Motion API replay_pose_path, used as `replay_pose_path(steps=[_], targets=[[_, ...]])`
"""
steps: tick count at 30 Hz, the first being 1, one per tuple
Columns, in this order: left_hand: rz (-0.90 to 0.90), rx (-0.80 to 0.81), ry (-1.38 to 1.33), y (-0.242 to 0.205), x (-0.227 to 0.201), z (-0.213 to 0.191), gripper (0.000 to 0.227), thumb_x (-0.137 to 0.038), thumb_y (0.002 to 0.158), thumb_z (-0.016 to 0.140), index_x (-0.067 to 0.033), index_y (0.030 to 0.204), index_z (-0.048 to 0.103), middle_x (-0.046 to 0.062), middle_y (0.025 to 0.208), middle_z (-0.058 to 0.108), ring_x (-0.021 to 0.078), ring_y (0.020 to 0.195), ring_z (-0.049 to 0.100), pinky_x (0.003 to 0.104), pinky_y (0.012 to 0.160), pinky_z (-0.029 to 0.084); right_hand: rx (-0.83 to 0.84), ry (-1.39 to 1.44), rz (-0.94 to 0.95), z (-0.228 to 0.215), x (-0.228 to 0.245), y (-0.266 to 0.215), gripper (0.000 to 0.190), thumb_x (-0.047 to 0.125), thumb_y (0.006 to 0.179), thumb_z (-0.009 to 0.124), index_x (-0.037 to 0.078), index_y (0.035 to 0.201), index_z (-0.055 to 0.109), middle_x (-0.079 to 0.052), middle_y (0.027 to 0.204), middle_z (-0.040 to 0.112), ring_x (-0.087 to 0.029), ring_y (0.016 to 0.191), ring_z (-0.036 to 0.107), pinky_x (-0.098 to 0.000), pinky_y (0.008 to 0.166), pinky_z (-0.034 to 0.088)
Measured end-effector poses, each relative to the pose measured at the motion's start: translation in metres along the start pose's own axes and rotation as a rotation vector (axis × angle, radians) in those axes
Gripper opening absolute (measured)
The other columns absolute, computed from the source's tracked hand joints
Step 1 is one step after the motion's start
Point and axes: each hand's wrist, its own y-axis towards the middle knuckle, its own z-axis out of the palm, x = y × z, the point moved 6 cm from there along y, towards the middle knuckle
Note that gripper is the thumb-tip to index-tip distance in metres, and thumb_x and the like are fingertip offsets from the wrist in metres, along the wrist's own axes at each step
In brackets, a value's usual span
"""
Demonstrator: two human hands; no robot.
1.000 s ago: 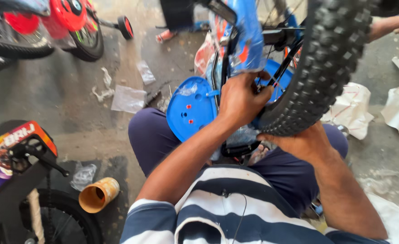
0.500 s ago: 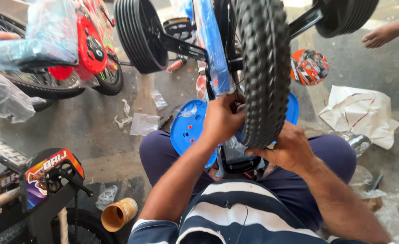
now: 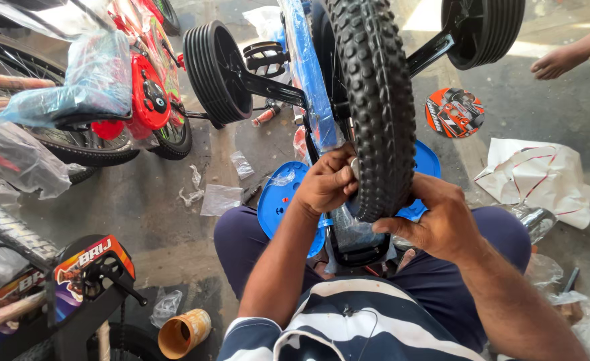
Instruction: The person is assembling a blue children's bicycle, focusing on the rear wheel. They repeatedly tighten the axle nuts with a wrench, rotate the wheel to check alignment, and adjust the brake cable. The person works while sitting on the floor in a cluttered workshop.
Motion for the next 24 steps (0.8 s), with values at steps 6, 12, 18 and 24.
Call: replay_pose_path(steps=[6, 12, 18, 24], targets=[[0.000, -0.341, 0.796, 0.003, -0.008, 0.001, 0.030, -0.010, 0.090, 0.076, 0.0016, 0.117, 0.067, 0.006, 0.106, 0.071, 0.0110, 0.095, 0.064, 0.029, 0.085, 0.053, 0.061, -0.127, -0.100, 0.016, -0.015, -0.001, 0.054, 0.043, 0.062, 0.092, 0.007, 0.098, 0.073, -0.011, 0.091, 0.073, -0.030, 0.083, 0.071, -0.0397, 0.071, 0.055], [-0.032, -0.502, 1.237, 0.018, -0.020, 0.011, 0.035, -0.013, 0.083, 0.078, 0.0027, 0.114, 0.070, 0.002, 0.087, 0.070, 0.0095, 0.076, 0.063, 0.026, 0.067, 0.052, 0.029, -0.172, -0.112, 0.026, -0.023, -0.004, 0.049, 0.040, 0.062, 0.093, 0.008, 0.094, 0.074, -0.010, 0.092, 0.074, -0.030, 0.082, 0.073, -0.0407, 0.072, 0.055], [-0.112, -0.056, 0.252, -0.003, -0.012, 0.011, 0.052, -0.030, 0.097, 0.073, -0.0027, 0.140, 0.060, -0.002, 0.088, 0.063, 0.0057, 0.071, 0.051, 0.022, 0.066, 0.040, -0.047, -0.005, 0.151, 0.014, -0.027, -0.018, 0.050, 0.040, 0.071, 0.089, 0.006, 0.104, 0.073, -0.008, 0.092, 0.078, -0.019, 0.082, 0.075, -0.0320, 0.074, 0.057], [-0.049, -0.157, 0.428, -0.005, -0.009, 0.003, 0.043, -0.026, 0.098, 0.078, 0.0023, 0.128, 0.067, 0.000, 0.094, 0.068, 0.0068, 0.079, 0.056, 0.024, 0.068, 0.042, 0.018, -0.146, 0.138, 0.020, -0.042, -0.029, 0.051, 0.035, 0.067, 0.090, 0.004, 0.104, 0.073, -0.010, 0.094, 0.077, -0.016, 0.087, 0.075, -0.0305, 0.076, 0.056]])
